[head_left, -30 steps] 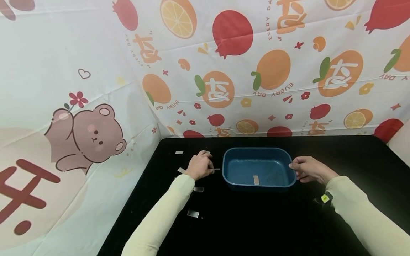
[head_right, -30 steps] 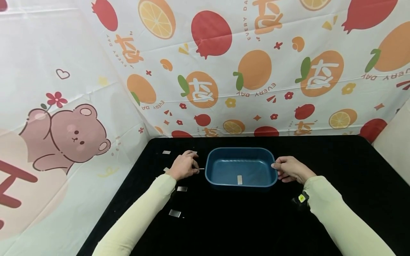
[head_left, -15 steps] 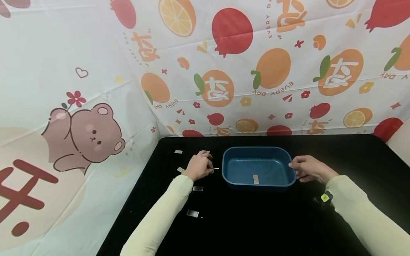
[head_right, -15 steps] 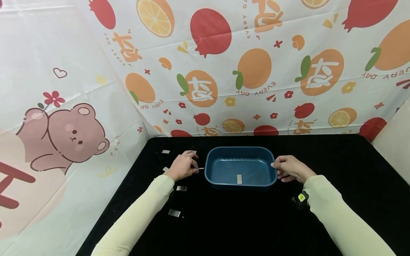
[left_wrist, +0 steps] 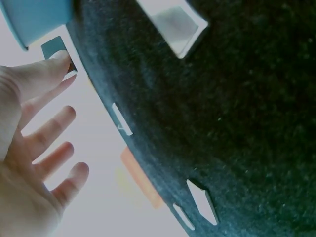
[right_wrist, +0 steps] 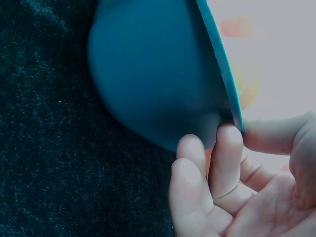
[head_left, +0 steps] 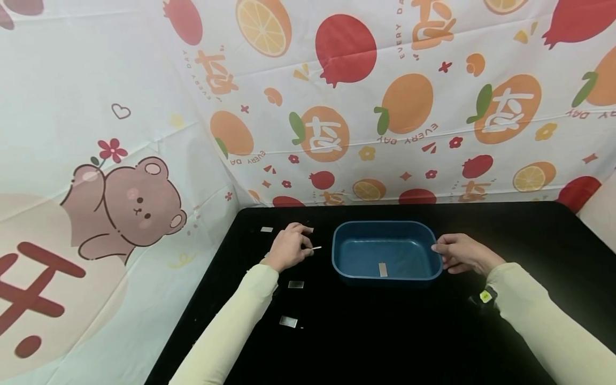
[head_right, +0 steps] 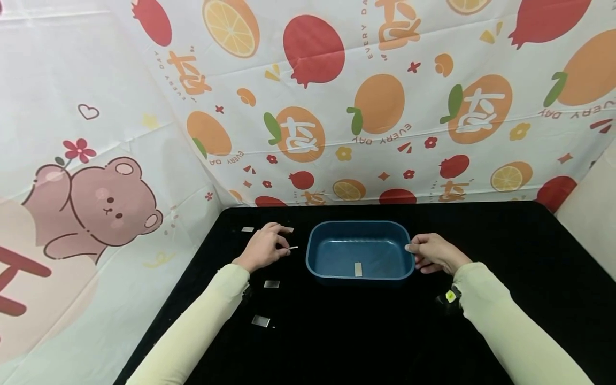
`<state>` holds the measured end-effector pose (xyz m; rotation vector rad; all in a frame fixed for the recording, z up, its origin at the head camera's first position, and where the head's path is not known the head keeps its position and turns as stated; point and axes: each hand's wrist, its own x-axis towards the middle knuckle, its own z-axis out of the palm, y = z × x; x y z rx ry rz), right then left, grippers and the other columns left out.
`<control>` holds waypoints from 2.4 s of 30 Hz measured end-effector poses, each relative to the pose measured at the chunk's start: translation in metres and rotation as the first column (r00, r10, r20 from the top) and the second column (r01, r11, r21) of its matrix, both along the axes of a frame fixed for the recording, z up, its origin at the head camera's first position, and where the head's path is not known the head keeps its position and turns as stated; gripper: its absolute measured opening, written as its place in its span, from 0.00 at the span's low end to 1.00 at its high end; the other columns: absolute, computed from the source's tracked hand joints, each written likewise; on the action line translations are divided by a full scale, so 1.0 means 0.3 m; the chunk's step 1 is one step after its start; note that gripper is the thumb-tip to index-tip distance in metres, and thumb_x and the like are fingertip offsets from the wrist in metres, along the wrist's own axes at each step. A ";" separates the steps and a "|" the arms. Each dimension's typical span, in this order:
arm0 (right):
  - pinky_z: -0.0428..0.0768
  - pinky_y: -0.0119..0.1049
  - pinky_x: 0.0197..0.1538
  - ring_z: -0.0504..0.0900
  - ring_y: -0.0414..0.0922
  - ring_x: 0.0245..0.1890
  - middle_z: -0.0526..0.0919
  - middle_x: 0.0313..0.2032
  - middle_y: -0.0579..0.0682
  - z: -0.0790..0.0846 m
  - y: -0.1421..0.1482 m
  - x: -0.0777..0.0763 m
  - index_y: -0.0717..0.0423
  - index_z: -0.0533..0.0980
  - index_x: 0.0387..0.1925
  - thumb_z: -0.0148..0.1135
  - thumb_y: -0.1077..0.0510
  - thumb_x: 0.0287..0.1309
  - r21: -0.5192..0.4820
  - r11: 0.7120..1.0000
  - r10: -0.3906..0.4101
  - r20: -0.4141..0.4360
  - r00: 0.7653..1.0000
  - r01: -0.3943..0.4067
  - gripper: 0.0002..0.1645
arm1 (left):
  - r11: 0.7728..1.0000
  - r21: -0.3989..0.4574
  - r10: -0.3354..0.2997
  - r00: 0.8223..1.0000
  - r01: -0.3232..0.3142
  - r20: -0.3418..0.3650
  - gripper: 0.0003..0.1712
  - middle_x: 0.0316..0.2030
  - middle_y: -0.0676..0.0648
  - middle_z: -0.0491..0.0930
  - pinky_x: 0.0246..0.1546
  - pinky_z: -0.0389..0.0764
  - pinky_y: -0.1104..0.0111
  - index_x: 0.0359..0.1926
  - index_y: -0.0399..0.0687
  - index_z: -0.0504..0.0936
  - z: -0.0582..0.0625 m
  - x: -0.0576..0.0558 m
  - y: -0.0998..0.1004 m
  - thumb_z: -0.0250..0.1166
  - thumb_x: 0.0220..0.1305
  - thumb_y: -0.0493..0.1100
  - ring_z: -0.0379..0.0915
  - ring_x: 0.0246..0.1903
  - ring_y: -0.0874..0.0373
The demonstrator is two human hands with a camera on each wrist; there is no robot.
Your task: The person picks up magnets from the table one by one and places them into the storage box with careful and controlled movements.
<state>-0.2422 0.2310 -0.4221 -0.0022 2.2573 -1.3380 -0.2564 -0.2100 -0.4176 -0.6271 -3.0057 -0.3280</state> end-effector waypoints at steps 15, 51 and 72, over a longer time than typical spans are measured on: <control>0.86 0.38 0.36 0.82 0.43 0.29 0.77 0.26 0.46 -0.002 -0.008 0.008 0.56 0.74 0.39 0.52 0.49 0.73 0.004 1.000 -0.016 0.002 1.000 0.016 0.14 | 0.997 0.080 -0.009 1.000 0.011 -0.016 0.06 0.59 0.46 0.79 0.65 0.71 0.48 0.34 0.51 0.91 0.032 0.008 -0.011 0.70 0.62 0.47 0.66 0.66 0.47; 0.86 0.38 0.35 0.82 0.43 0.29 0.77 0.26 0.47 0.001 -0.010 0.018 0.57 0.75 0.38 0.52 0.49 0.73 0.019 1.000 -0.017 -0.005 1.000 0.017 0.15 | 0.979 0.029 -0.193 0.966 0.200 -0.170 0.06 0.55 0.49 0.81 0.61 0.76 0.53 0.34 0.52 0.91 0.200 0.051 0.054 0.72 0.59 0.47 0.69 0.62 0.51; 0.86 0.40 0.37 0.82 0.44 0.30 0.77 0.27 0.48 -0.004 -0.010 0.008 0.58 0.75 0.40 0.52 0.49 0.73 0.036 0.999 0.001 -0.015 1.000 0.000 0.15 | 0.972 -0.015 -0.231 0.952 0.233 -0.200 0.05 0.57 0.46 0.81 0.59 0.76 0.53 0.34 0.53 0.91 0.237 0.051 0.109 0.73 0.59 0.47 0.69 0.62 0.50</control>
